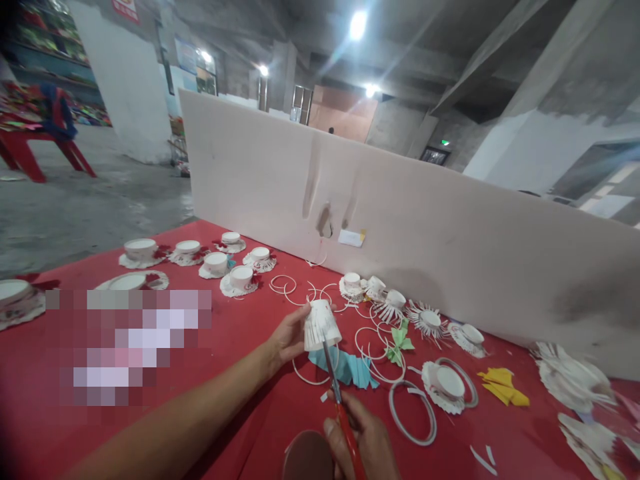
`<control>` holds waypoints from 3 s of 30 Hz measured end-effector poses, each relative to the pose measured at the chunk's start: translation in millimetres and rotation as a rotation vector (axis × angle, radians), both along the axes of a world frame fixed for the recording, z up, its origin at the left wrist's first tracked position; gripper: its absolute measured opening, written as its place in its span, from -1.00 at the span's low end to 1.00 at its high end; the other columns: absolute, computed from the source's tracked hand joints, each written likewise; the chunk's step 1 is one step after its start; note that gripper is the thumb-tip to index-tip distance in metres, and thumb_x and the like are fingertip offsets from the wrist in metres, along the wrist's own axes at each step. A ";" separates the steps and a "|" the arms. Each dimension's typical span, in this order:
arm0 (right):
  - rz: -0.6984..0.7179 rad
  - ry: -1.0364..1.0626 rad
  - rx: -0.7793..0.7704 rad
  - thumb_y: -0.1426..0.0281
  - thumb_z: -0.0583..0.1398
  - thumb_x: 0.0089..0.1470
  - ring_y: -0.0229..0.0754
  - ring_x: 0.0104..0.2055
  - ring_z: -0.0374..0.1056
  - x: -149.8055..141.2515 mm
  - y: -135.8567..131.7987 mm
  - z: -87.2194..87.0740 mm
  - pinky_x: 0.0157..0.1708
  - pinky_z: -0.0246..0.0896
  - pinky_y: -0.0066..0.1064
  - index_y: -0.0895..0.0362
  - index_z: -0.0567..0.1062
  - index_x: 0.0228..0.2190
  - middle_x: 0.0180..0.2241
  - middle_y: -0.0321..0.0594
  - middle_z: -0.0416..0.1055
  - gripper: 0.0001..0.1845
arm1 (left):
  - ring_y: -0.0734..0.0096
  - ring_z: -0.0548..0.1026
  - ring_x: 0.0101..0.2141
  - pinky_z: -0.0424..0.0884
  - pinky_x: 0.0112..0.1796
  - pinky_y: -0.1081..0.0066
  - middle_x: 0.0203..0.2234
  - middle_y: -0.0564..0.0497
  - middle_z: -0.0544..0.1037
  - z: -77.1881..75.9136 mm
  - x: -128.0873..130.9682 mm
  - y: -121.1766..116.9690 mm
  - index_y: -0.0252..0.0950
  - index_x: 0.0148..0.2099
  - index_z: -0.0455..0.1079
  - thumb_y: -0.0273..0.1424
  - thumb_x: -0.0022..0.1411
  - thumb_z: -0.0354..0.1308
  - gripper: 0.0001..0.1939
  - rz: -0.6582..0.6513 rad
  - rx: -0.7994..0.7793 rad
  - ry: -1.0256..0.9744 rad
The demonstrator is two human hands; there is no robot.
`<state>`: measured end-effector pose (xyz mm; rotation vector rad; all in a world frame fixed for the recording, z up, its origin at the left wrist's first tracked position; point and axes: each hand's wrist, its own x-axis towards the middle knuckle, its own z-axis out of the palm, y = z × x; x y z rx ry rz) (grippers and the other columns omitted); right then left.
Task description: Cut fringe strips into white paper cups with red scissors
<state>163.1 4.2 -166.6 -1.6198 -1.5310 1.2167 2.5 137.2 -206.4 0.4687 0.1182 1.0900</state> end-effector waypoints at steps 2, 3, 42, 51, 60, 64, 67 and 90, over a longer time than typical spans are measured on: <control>0.009 0.004 0.003 -0.04 0.14 -0.11 -0.43 -0.78 0.10 0.6 0.6 -1.9 -0.76 -0.03 -0.63 0.37 0.34 -0.06 -0.79 -0.44 0.20 -0.21 | 0.13 0.52 -0.28 0.30 -0.09 0.04 -0.28 -0.21 0.55 -0.1 -0.1 0.0 -0.47 -0.02 0.35 -0.28 0.13 0.07 -0.57 0.002 0.005 -0.003; 0.012 0.009 0.005 -0.04 0.14 -0.12 -0.43 -0.79 0.10 0.8 1.1 -2.9 -0.77 -0.04 -0.62 0.38 0.33 -0.06 -0.79 -0.45 0.19 -0.20 | 0.12 0.51 -0.26 0.30 -0.09 0.03 -0.27 -0.22 0.55 -0.1 -0.1 0.0 -0.46 -0.02 0.35 -0.28 0.14 0.07 -0.57 0.001 0.008 -0.005; -0.016 0.048 0.041 -0.01 0.17 -0.16 -0.40 -0.76 0.01 12.8 5.8 -23.7 -0.79 -0.09 -0.58 0.29 0.39 -0.07 -0.77 -0.44 0.15 -0.26 | 0.13 0.51 -0.31 0.37 -0.18 0.10 -0.28 -0.23 0.55 1.0 -1.7 -0.3 -0.46 -0.02 0.37 -0.37 0.02 0.20 -0.55 0.002 0.070 0.049; -0.017 -0.040 0.080 0.01 0.11 -0.11 -0.39 -0.78 0.04 4.0 0.5 -11.9 -0.77 -0.05 -0.56 0.33 0.40 -0.10 -0.79 -0.45 0.15 -0.30 | 0.14 0.51 -0.32 0.36 -0.20 0.14 -0.31 -0.23 0.54 5.1 -2.3 -3.3 -0.47 -0.03 0.37 -0.34 0.00 0.21 -0.52 -0.016 0.113 0.064; -0.050 0.006 0.058 0.00 0.17 -0.18 -0.38 -0.78 0.07 0.3 1.7 -7.2 -0.77 -0.03 -0.56 0.30 0.41 -0.11 -0.79 -0.45 0.16 -0.29 | 0.16 0.50 -0.24 0.35 -0.17 0.23 -0.14 -0.24 0.51 -1.8 -3.5 1.4 -0.41 -0.01 0.35 -0.44 -0.01 0.20 -0.55 0.037 0.166 0.077; -0.037 -0.045 0.086 0.02 0.17 -0.18 -0.40 -0.80 0.04 2.3 1.8 -8.9 -0.77 -0.01 -0.55 0.29 0.44 -0.13 -0.77 -0.44 0.16 -0.31 | 0.15 0.50 -0.23 0.34 -0.16 0.23 -0.12 -0.24 0.50 -2.4 -3.8 1.2 -0.40 -0.01 0.35 -0.43 -0.02 0.22 -0.54 0.034 0.179 0.087; -0.022 -0.048 0.089 0.05 0.18 -0.16 -0.38 -0.78 0.03 5.8 3.6 -11.2 -0.78 -0.02 -0.55 0.28 0.44 -0.12 -0.77 -0.44 0.16 -0.34 | 0.16 0.50 -0.22 0.34 -0.16 0.26 -0.12 -0.25 0.50 -1.8 -4.9 1.2 -0.41 -0.02 0.36 -0.43 -0.02 0.23 -0.54 0.036 0.188 0.093; -0.035 -0.057 0.089 0.01 0.16 -0.15 -0.38 -0.75 0.03 7.2 3.7 -18.0 -0.76 -0.04 -0.57 0.30 0.42 -0.10 -0.76 -0.43 0.15 -0.30 | 0.14 0.48 -0.16 0.35 -0.18 0.29 -0.10 -0.27 0.48 -5.1 -5.5 1.3 -0.39 -0.03 0.38 -0.50 -0.07 0.26 -0.53 -0.008 0.211 0.138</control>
